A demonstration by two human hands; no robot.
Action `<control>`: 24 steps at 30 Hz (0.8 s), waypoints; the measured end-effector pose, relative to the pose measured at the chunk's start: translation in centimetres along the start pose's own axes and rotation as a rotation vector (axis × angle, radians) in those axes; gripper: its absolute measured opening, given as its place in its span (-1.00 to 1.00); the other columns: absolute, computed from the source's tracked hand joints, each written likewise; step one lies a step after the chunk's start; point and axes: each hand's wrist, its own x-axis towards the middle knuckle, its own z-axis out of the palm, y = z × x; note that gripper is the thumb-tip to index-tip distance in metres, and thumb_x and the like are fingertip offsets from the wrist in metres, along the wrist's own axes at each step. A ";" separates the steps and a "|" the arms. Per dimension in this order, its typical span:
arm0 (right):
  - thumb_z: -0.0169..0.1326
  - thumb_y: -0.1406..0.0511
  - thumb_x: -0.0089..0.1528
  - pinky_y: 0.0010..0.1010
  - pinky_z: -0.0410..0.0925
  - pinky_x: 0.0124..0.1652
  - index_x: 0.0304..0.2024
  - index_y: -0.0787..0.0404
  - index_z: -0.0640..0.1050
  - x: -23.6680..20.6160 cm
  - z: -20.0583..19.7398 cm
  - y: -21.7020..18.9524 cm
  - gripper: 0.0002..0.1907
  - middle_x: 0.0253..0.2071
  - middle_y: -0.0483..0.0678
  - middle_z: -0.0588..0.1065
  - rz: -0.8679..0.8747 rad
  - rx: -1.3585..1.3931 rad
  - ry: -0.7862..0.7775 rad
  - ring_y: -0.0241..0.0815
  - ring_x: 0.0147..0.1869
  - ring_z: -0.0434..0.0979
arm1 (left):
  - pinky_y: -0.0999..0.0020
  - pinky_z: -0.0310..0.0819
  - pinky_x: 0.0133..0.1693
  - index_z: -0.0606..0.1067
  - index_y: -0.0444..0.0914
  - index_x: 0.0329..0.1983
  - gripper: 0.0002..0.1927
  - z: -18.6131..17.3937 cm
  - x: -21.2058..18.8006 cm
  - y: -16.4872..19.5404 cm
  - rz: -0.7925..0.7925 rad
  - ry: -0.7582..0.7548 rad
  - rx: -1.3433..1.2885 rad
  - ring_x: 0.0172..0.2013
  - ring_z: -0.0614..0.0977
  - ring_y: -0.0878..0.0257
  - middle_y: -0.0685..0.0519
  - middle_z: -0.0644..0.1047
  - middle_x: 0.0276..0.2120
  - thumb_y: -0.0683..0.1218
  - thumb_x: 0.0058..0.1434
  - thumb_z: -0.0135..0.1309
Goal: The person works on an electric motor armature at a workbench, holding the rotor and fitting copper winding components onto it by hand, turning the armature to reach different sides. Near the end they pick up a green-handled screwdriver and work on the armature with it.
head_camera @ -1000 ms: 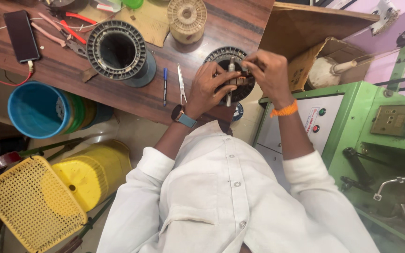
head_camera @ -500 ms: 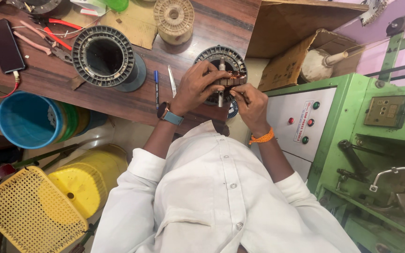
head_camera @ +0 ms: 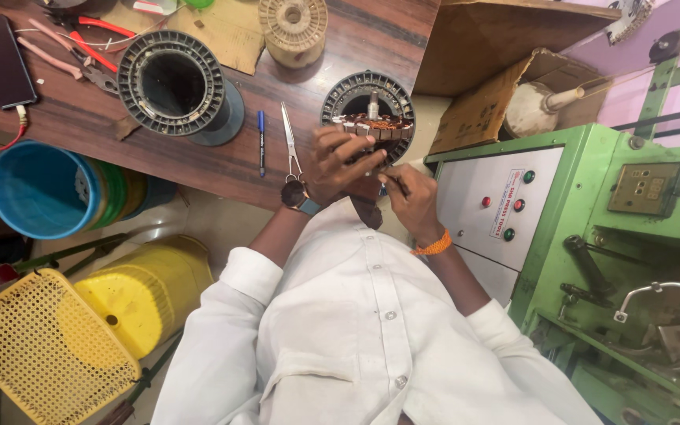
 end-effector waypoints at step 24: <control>0.28 0.36 0.26 -0.32 0.36 -0.31 -0.22 0.28 0.62 5.3 -3.5 -1.8 -0.89 -0.35 0.01 0.52 -0.204 -0.158 -0.098 -0.11 -0.34 0.54 | 0.26 0.50 -0.13 0.55 -0.33 -0.25 -0.86 2.7 -1.9 3.6 -0.686 0.225 -0.284 -0.12 0.54 0.13 -0.05 0.41 -0.12 -0.21 0.20 0.29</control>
